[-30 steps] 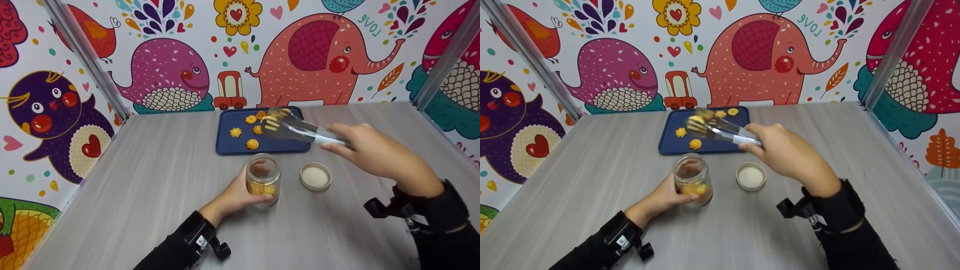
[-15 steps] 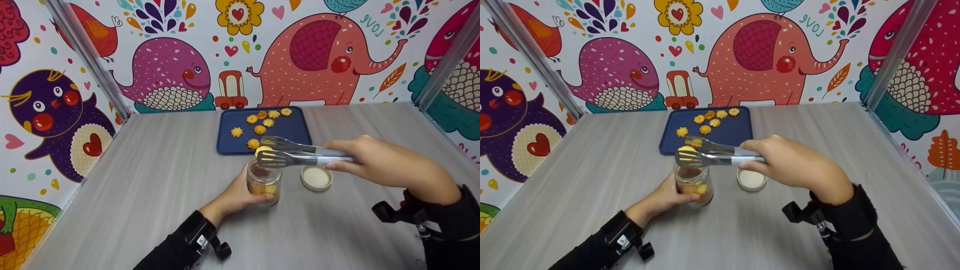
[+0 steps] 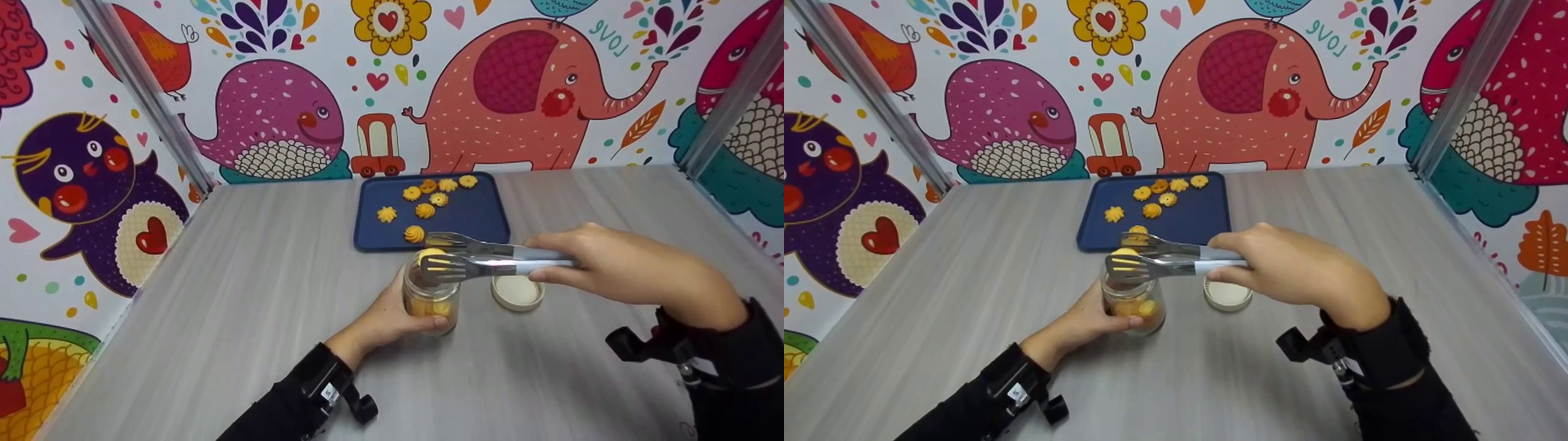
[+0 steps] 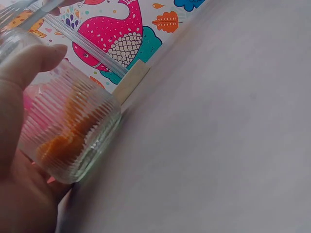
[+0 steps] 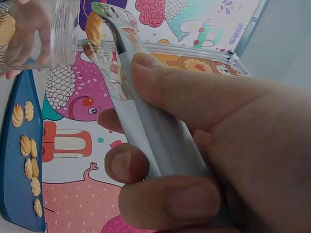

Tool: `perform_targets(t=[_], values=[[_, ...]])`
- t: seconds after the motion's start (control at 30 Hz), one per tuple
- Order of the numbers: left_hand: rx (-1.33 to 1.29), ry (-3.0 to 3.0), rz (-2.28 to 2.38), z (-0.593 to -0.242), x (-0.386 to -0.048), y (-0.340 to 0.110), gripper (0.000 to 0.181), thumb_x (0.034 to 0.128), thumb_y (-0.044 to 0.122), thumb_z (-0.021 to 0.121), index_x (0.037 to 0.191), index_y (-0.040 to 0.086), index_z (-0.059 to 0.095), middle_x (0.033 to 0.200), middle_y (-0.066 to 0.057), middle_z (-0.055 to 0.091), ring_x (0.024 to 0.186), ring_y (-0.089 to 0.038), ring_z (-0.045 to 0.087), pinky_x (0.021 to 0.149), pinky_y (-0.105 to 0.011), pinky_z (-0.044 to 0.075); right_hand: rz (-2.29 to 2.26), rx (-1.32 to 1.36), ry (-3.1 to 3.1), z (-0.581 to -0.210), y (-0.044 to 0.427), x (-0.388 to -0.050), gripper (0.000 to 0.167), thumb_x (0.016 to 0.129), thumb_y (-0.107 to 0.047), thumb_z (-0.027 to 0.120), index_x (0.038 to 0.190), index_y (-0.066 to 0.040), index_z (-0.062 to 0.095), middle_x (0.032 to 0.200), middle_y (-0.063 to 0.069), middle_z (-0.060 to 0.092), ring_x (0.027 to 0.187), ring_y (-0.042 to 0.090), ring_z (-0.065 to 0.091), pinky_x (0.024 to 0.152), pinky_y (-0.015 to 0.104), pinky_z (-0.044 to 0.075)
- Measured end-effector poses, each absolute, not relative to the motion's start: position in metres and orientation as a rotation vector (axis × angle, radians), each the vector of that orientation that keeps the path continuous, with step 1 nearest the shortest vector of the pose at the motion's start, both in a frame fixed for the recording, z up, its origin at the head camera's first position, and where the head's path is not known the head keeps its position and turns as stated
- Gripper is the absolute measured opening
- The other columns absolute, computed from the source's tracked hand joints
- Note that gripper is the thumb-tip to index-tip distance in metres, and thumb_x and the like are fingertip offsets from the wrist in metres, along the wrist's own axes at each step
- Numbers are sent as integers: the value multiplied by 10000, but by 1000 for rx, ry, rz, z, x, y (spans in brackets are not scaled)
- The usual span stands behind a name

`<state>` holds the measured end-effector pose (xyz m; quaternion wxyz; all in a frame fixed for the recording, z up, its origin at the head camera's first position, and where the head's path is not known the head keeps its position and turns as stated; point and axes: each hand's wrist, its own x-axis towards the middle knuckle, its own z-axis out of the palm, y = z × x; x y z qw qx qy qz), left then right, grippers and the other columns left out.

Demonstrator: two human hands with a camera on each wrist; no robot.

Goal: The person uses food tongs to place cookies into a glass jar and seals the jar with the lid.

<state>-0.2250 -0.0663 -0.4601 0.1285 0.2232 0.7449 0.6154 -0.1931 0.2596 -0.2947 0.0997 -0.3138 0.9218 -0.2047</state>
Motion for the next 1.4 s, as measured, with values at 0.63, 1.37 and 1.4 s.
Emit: perform_targets(t=[0.63, 1.37, 1.4], values=[[655, 2189, 1788, -459, -224, -67, 1088, 801, 181, 942, 1652, 88, 270, 1466, -82, 606, 1353, -211, 567, 1204, -437, 370, -604, -932, 2718, -295, 258, -193, 510, 1027, -515, 665, 1369, -138, 691, 1058, -99, 731, 812, 64, 625, 684, 274, 531], [684, 2162, 1817, -462, -225, -67, 1069, 796, 183, 931, 1645, 121, 284, 1451, -78, 600, 1324, -199, 568, 1176, -412, 389, -587, -965, 2754, -295, 259, -194, 564, 1032, -478, 682, 1435, -84, 653, 1047, -86, 728, 786, 63, 617, 655, 263, 517], [679, 2167, 1814, -461, -225, -67, 1070, 796, 185, 932, 1645, 120, 284, 1449, -78, 602, 1322, -199, 570, 1174, -414, 390, -587, -961, 2755, -296, 259, -194, 574, 1032, -482, 679, 1440, -80, 649, 1054, -84, 729, 787, 60, 616, 653, 263, 516]])
